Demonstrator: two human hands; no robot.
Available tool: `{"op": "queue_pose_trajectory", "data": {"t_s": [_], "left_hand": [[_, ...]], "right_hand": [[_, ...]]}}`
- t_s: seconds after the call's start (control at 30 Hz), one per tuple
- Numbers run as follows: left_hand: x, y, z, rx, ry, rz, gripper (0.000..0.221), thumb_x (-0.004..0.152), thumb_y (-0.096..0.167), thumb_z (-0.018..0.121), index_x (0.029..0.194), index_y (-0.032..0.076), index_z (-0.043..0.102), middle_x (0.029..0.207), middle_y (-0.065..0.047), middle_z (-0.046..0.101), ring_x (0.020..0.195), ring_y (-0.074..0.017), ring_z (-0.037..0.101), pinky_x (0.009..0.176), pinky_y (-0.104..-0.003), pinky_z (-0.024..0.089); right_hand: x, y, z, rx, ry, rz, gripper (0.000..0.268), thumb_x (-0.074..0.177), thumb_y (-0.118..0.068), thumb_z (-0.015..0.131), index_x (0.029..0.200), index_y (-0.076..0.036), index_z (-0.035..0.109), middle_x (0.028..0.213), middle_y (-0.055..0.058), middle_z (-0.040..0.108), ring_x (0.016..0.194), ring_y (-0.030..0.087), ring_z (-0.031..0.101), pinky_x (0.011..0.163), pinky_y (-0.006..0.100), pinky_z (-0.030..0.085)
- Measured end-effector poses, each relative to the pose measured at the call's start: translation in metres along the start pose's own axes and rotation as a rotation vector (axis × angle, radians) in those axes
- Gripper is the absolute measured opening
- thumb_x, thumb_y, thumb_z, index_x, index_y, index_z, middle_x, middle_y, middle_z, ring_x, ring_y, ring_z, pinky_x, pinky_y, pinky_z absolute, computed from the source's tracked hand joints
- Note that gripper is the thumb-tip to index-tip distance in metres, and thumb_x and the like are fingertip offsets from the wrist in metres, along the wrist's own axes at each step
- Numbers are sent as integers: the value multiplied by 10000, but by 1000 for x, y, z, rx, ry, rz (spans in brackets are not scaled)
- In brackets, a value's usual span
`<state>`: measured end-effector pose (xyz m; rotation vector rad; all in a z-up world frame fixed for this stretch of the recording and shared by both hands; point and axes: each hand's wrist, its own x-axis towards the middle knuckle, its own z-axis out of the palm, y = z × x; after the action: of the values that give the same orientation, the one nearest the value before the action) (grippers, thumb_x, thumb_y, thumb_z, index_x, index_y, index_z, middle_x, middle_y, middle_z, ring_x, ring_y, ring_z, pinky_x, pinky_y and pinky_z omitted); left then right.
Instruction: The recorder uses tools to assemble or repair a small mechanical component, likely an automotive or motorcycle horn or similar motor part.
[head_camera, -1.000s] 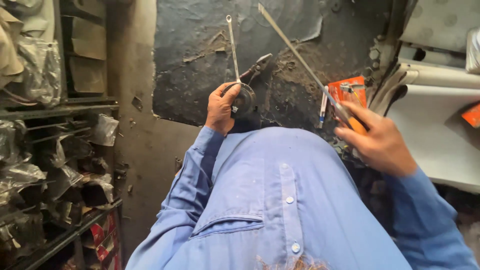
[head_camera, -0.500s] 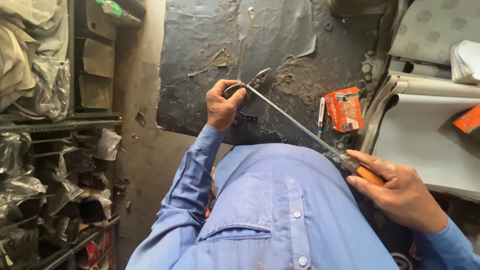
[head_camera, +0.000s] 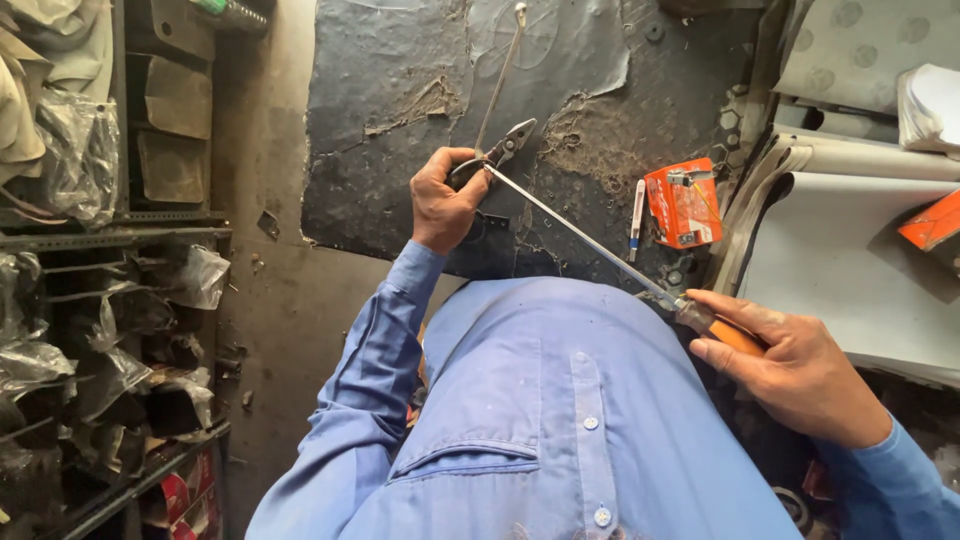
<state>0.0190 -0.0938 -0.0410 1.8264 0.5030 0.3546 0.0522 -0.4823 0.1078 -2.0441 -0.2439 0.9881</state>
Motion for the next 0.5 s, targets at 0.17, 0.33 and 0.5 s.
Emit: {"op": "queue_pose_trajectory", "data": {"t_s": [0.17, 0.33, 0.5], "left_hand": [[0, 8, -1, 145, 17, 111, 180, 858, 85, 799, 1007, 32, 715, 882, -65, 765, 777, -119, 727, 701, -270, 581], [7, 10, 1, 170, 27, 221, 169, 876, 81, 794, 1016, 36, 712, 937, -90, 768, 836, -167, 756, 746, -300, 599], [11, 8, 0, 177, -21, 144, 169, 867, 91, 790, 1008, 34, 717, 890, -86, 775, 801, -154, 760, 726, -297, 595]], "right_hand": [[11, 31, -14, 327, -148, 221, 508, 893, -189, 735, 1376, -42, 676, 774, 21, 668, 579, 61, 485, 476, 231, 401], [18, 35, -12, 749, -322, 451, 479, 972, -300, 633, 1325, 21, 679, 729, 49, 676, 431, 68, 419, 320, 224, 308], [12, -13, 6, 62, -103, 307, 499, 909, -239, 688, 1383, -85, 694, 617, 78, 605, 432, 75, 426, 404, 248, 368]]}}
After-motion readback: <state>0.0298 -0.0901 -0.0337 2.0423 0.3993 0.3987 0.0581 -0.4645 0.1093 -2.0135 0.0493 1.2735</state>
